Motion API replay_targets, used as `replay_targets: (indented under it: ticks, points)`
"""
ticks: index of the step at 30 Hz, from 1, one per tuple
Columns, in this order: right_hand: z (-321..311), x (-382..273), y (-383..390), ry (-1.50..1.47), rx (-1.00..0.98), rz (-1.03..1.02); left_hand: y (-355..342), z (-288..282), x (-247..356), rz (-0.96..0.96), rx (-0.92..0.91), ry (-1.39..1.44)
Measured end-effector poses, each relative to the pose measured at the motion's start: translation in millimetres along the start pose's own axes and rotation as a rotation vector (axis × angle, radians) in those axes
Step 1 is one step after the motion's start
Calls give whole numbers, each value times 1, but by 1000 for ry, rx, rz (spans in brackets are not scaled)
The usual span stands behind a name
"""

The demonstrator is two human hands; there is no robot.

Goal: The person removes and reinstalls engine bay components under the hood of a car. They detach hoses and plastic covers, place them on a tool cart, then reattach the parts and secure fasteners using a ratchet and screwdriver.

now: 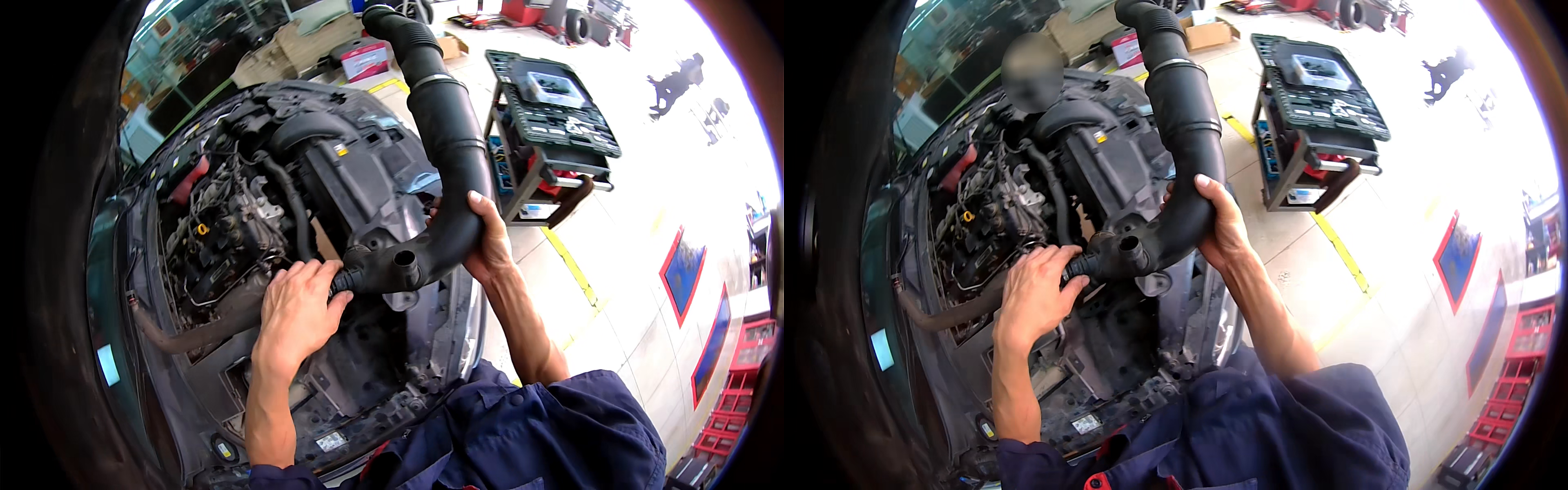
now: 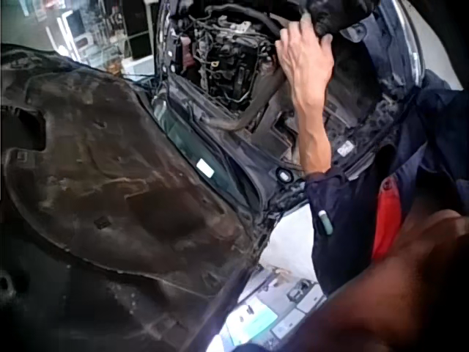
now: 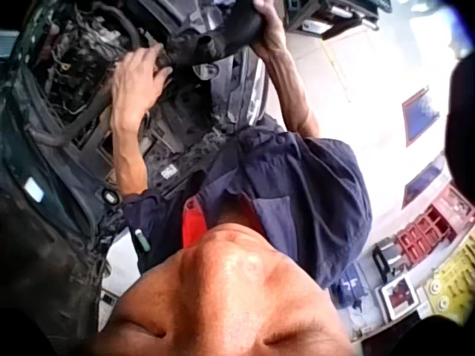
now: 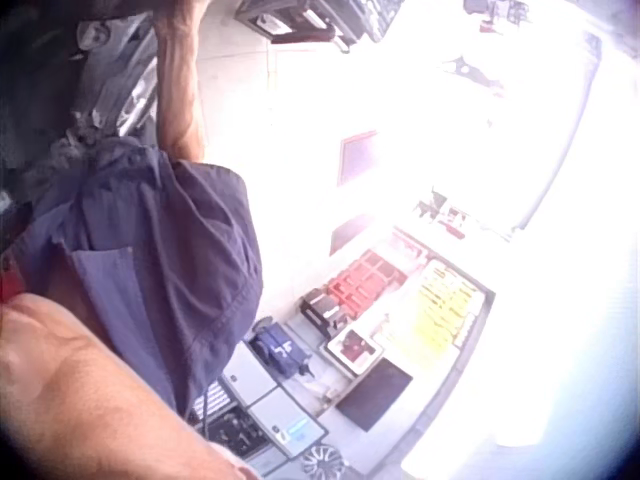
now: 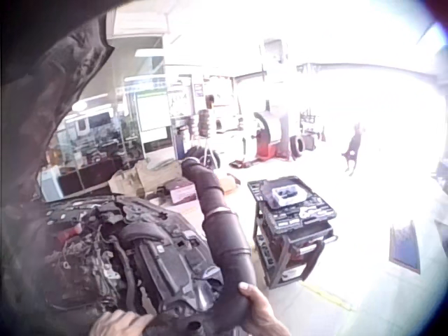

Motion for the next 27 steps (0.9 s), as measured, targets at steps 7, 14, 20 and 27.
replay_targets:
  ticks: [7,14,20,27]
  points:
    - [-147,-218,118,13,81,-216,-45,3,254,264,545,220]
    - [-301,-472,169,-113,22,-268,-149,158,402,-327,424,466]
    - [-461,-666,245,-72,236,-425,-319,245,554,-288,299,667]
    - [-654,-790,337,-188,541,-639,-498,319,647,-84,42,684]
Point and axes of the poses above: each hand's wrist, its own y-axis away from the middle knuckle, its own z-axis out of the palm, x = y × z, the point moved 10 cm from there along -y, towards the middle knuckle, and after that the axes turned 11 degrees about z, right-handed, at the moved point
